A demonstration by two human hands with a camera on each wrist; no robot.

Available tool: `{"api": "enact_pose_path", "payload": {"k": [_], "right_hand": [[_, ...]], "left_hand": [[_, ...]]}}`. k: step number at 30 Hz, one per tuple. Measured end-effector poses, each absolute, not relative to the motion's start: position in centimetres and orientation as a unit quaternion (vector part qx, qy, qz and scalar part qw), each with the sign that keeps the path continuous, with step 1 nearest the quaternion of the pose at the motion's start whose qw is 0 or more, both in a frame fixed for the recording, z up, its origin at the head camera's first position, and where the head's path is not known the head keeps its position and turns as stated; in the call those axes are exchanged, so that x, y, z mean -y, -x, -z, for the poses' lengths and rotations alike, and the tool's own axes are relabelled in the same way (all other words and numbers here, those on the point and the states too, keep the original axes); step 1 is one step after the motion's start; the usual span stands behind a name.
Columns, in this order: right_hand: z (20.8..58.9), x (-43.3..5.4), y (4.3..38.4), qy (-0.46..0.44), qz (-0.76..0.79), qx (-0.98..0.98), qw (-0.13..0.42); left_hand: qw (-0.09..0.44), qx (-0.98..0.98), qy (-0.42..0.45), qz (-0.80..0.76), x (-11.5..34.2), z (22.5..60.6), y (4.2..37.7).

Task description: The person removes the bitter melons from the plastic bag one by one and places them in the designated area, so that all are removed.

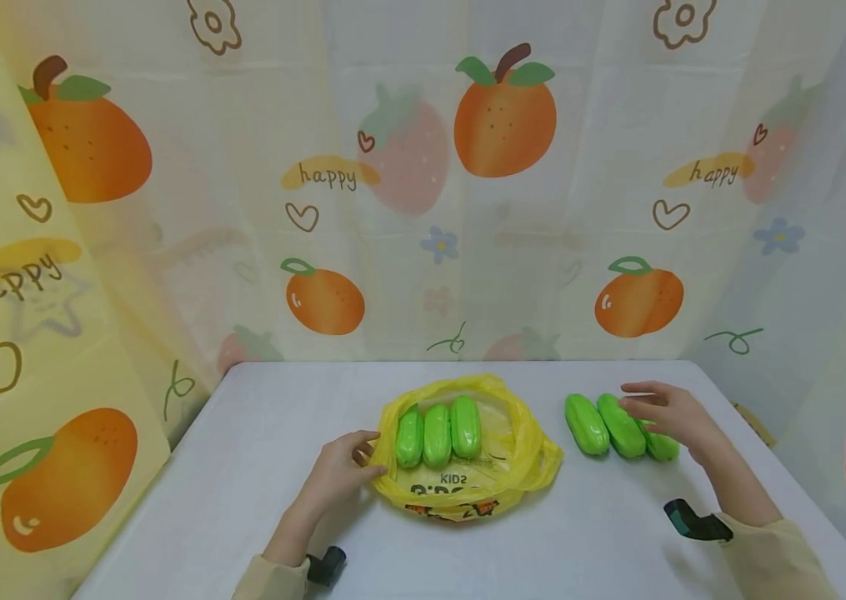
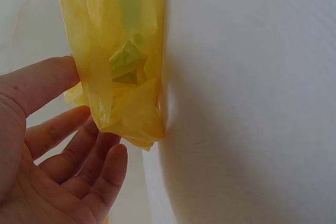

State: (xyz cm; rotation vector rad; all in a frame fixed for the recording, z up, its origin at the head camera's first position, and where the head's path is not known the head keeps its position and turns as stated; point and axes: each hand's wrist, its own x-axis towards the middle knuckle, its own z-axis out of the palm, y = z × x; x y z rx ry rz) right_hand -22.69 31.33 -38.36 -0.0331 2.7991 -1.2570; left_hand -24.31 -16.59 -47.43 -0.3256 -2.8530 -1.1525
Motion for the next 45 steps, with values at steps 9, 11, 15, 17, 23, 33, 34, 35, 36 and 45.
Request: {"api": "enact_pose_path", "payload": {"k": [9, 11, 15, 17, 23, 33, 34, 35, 36, 45], "right_hand": [[38.1, -28.2, 23.2, 0.013, 0.423, -0.905, 0.048], [38.0, -27.6, 23.3, 0.014, 0.426, -0.903, 0.052], [37.9, -26.6, 23.5, 0.018, 0.429, -0.901, 0.057], [38.0, -26.1, 23.8, 0.023, 0.43, -0.901, 0.058], [38.3, -24.6, 24.6, 0.036, 0.449, -0.89, 0.071], [38.4, -22.1, 25.5, 0.044, 0.46, -0.882, 0.09], [38.4, -21.9, 25.6, 0.047, 0.462, -0.881, 0.089], [38.4, -21.7, 25.7, 0.052, 0.464, -0.88, 0.089], [38.4, -21.6, 25.8, 0.058, 0.465, -0.879, 0.09], [38.6, -19.9, 26.4, 0.069, 0.474, -0.872, 0.099]], "left_hand": [[0.017, 0.921, 0.101, 0.376, 16.7, 47.7, 24.3], [0.017, 0.921, 0.1, 0.377, 16.7, 47.7, 24.3], [0.017, 0.921, 0.1, 0.376, 16.7, 47.7, 24.3], [0.017, 0.921, 0.099, 0.376, 16.7, 47.7, 24.3], [0.014, 0.92, 0.098, 0.379, 16.8, 47.7, 24.3], [0.017, 0.92, 0.1, 0.378, 16.8, 47.8, 24.3], [0.018, 0.92, 0.099, 0.378, 16.8, 47.8, 24.3], [0.018, 0.92, 0.099, 0.378, 16.8, 47.8, 24.3], [0.018, 0.92, 0.099, 0.379, 16.8, 47.7, 24.3], [0.014, 0.919, 0.098, 0.381, 16.6, 47.4, 24.2]]}}
